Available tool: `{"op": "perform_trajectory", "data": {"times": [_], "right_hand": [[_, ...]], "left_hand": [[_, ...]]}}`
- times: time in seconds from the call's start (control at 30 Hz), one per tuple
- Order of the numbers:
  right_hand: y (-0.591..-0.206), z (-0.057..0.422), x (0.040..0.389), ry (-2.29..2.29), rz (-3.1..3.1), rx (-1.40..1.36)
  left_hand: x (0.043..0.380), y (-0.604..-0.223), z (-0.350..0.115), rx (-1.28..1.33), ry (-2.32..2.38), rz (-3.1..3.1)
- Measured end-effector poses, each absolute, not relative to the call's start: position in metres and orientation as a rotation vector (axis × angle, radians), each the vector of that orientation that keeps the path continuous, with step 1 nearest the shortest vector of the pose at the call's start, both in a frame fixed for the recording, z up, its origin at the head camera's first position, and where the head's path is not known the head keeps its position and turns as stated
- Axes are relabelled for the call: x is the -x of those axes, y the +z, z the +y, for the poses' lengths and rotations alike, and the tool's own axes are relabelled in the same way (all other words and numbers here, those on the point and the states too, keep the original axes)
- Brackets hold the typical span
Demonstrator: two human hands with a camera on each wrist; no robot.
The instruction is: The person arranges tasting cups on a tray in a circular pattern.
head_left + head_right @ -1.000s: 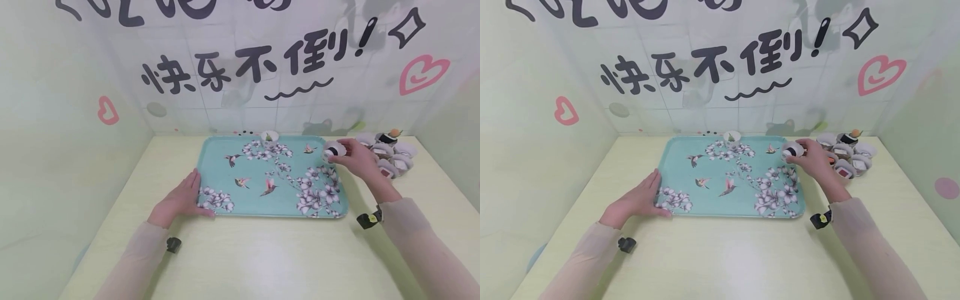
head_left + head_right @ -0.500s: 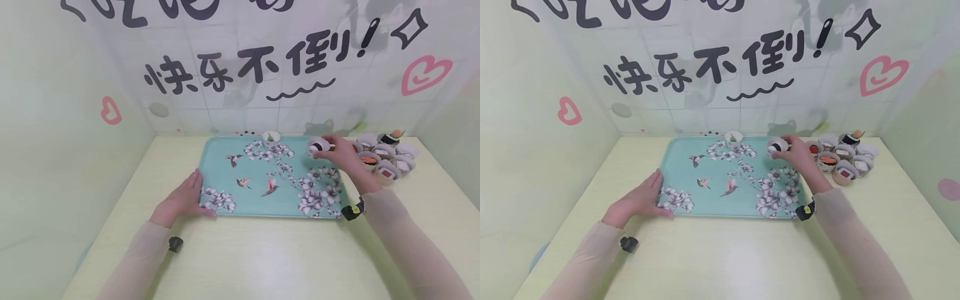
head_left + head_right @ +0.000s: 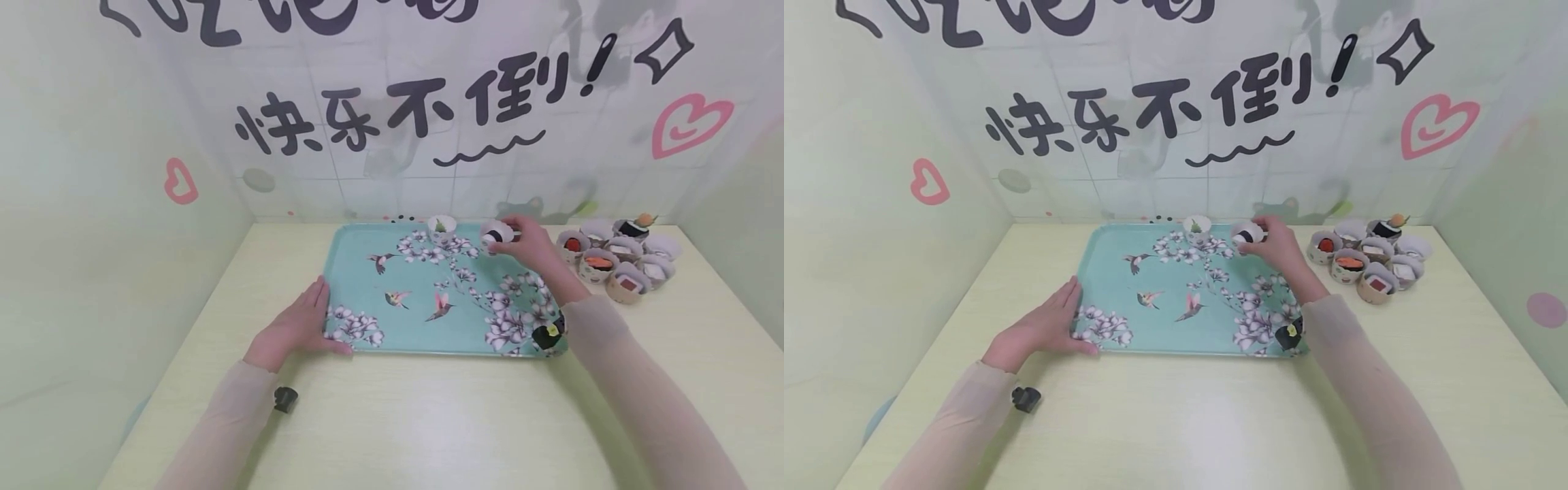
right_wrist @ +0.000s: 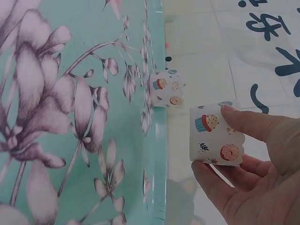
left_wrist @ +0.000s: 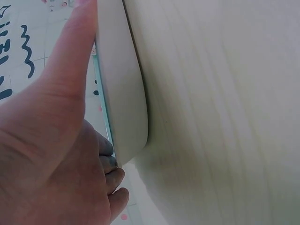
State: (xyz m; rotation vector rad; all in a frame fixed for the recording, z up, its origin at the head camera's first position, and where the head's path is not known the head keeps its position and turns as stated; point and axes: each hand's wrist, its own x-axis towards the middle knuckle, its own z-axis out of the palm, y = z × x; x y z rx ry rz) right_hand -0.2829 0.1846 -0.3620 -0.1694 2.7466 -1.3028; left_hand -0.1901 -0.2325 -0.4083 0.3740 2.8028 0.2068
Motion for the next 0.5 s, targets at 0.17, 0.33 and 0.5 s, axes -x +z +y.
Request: {"op": "perform_trajectory", "data": {"times": [0.17, 0.33, 0.5], "right_hand": [[-0.367, 0.175, 0.292, -1.307, 2.745, 0.146], [-0.374, 0.167, 0.299, -1.271, 2.766, 0.116], [-0.380, 0.161, 0.304, -1.222, 2.791, 0.104]], "left_hand": [[0.189, -0.407, -0.233, -0.371, 0.214, 2.800], [0.187, -0.405, -0.232, -0.379, 0.218, 2.799], [0.187, -0.403, -0.231, -0.384, 0.238, 2.797]]}}
